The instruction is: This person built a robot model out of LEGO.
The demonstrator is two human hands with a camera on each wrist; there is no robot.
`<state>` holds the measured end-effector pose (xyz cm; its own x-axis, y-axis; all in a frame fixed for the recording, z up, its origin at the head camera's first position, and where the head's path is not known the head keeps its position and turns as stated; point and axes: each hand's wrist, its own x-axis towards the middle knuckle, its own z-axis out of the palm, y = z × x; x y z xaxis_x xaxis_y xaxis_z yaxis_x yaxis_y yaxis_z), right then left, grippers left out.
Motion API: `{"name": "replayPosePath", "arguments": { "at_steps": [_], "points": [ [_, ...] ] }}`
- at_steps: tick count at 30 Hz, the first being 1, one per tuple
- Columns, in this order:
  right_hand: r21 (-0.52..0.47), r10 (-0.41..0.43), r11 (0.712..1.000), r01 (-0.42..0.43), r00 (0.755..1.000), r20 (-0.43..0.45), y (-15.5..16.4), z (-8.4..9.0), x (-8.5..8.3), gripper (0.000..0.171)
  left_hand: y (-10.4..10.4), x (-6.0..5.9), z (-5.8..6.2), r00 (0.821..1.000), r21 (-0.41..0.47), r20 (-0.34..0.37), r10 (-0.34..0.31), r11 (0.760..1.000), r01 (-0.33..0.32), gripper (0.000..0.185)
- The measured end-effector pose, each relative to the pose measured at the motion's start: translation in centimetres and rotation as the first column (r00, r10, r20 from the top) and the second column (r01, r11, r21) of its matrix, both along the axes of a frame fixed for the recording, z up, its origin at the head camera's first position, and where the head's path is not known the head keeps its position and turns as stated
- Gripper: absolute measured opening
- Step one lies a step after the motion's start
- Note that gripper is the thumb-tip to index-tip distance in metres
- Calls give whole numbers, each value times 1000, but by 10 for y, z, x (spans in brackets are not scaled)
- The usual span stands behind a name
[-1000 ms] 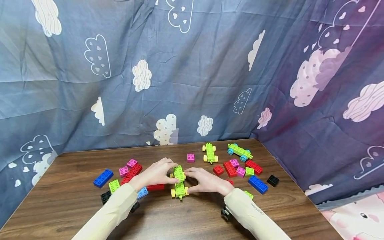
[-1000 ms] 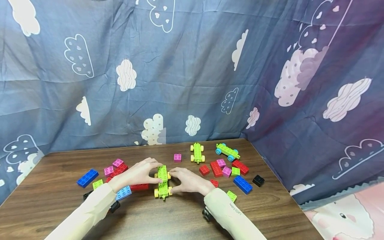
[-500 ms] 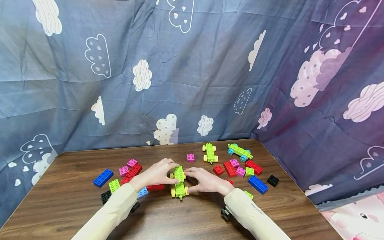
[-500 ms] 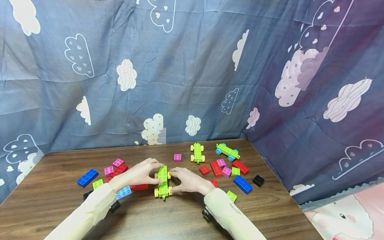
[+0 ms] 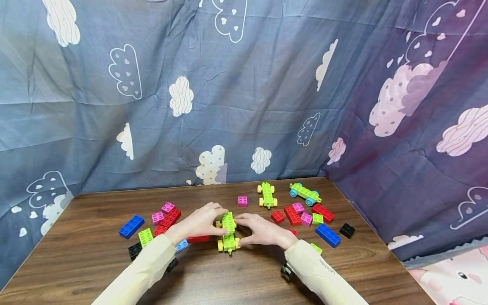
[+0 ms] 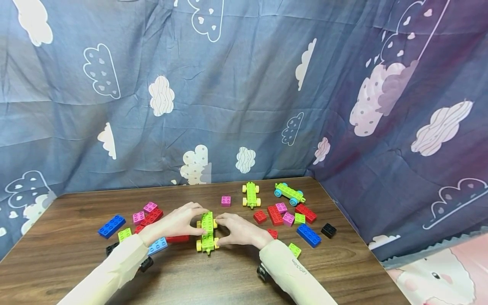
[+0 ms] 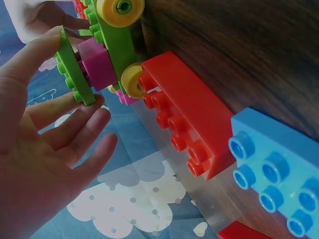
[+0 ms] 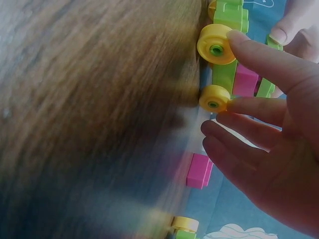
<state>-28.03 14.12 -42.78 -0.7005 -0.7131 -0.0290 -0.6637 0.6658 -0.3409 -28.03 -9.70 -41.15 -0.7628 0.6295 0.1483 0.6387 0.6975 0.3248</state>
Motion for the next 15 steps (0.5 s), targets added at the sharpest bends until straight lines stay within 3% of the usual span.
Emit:
{"name": "replayPosePath", "arguments": {
  "at_steps": [15],
  "points": [
    [4,-15,1000,15,1000,20,0,-1,-1,68,-4,0,-6,997,81,13,70,994,-70,62]
  ]
}}
